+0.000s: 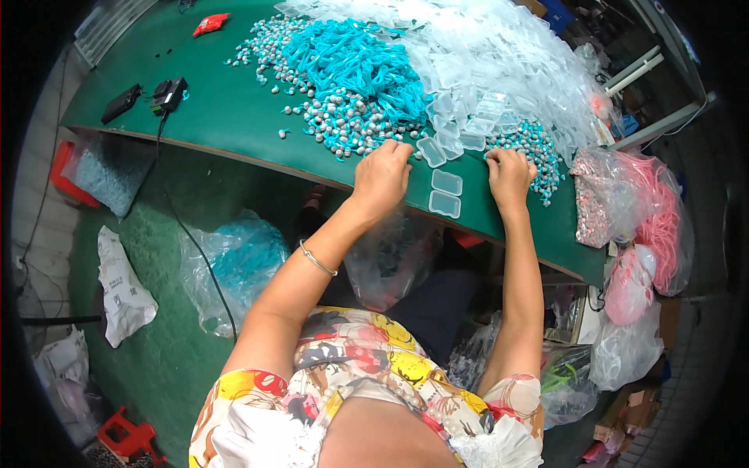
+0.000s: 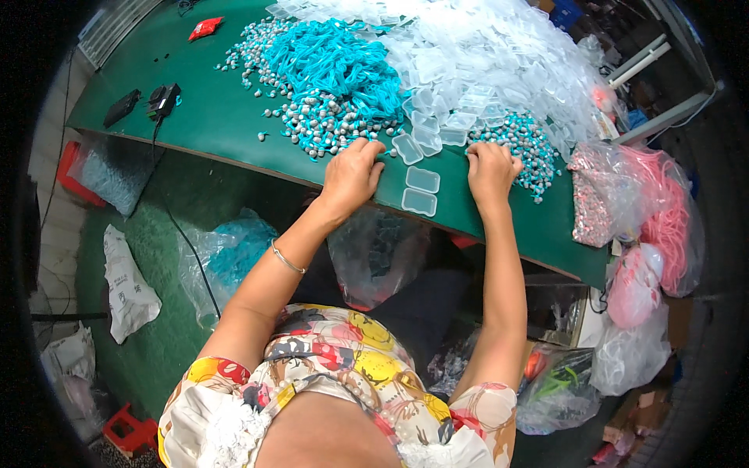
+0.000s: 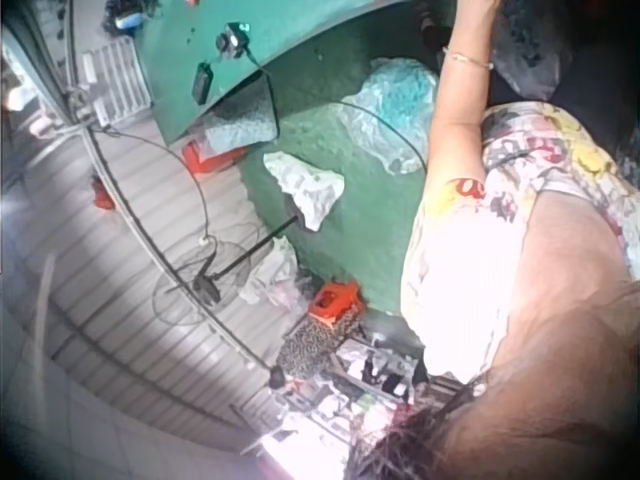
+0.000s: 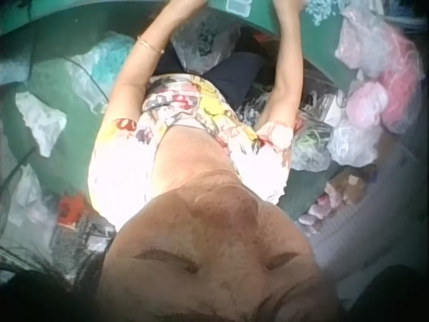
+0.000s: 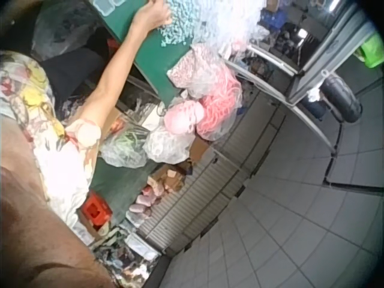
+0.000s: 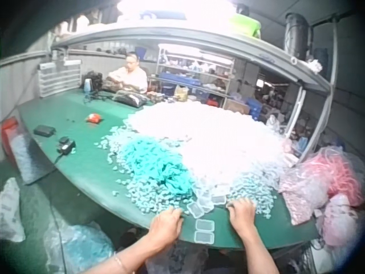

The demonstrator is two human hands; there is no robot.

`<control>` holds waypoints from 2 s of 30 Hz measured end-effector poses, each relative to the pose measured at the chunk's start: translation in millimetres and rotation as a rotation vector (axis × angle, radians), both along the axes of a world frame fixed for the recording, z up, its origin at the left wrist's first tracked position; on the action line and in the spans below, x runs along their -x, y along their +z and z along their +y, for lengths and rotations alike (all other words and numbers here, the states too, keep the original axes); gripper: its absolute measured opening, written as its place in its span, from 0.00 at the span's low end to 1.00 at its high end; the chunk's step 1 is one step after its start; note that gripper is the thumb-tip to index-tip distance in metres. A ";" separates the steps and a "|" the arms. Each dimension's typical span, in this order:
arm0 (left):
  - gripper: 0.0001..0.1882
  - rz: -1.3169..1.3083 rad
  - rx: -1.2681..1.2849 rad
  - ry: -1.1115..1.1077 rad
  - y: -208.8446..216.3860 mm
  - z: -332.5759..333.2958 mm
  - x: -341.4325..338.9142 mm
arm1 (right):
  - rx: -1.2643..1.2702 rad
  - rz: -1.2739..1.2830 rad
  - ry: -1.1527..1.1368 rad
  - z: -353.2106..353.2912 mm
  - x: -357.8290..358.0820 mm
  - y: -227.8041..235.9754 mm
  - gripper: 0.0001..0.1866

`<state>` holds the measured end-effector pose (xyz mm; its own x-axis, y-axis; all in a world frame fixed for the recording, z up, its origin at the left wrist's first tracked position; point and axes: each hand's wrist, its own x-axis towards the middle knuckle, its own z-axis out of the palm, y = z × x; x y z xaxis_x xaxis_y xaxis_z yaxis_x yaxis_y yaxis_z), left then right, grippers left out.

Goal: The person repeatedly picks up small teal and white beads from a green table and places them into small clear plastic containers. They then close the containers and set them aside, continuing the process with the remaining beads.

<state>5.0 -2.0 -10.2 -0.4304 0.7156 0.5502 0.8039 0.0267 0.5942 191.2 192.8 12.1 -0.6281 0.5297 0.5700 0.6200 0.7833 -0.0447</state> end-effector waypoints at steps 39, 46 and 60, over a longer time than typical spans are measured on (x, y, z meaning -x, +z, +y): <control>0.09 -0.059 0.004 -0.533 7.1 0.5 -21.6 | 0.398 0.189 0.272 -112.0 -17.4 -2.8 0.07; 0.11 0.013 0.066 -0.554 7.6 0.7 -16.2 | 0.249 0.115 0.222 -113.4 -11.4 1.5 0.05; 0.23 0.076 0.067 -0.425 3.2 -7.7 -15.5 | 0.116 0.131 0.367 -50.0 85.5 24.6 0.07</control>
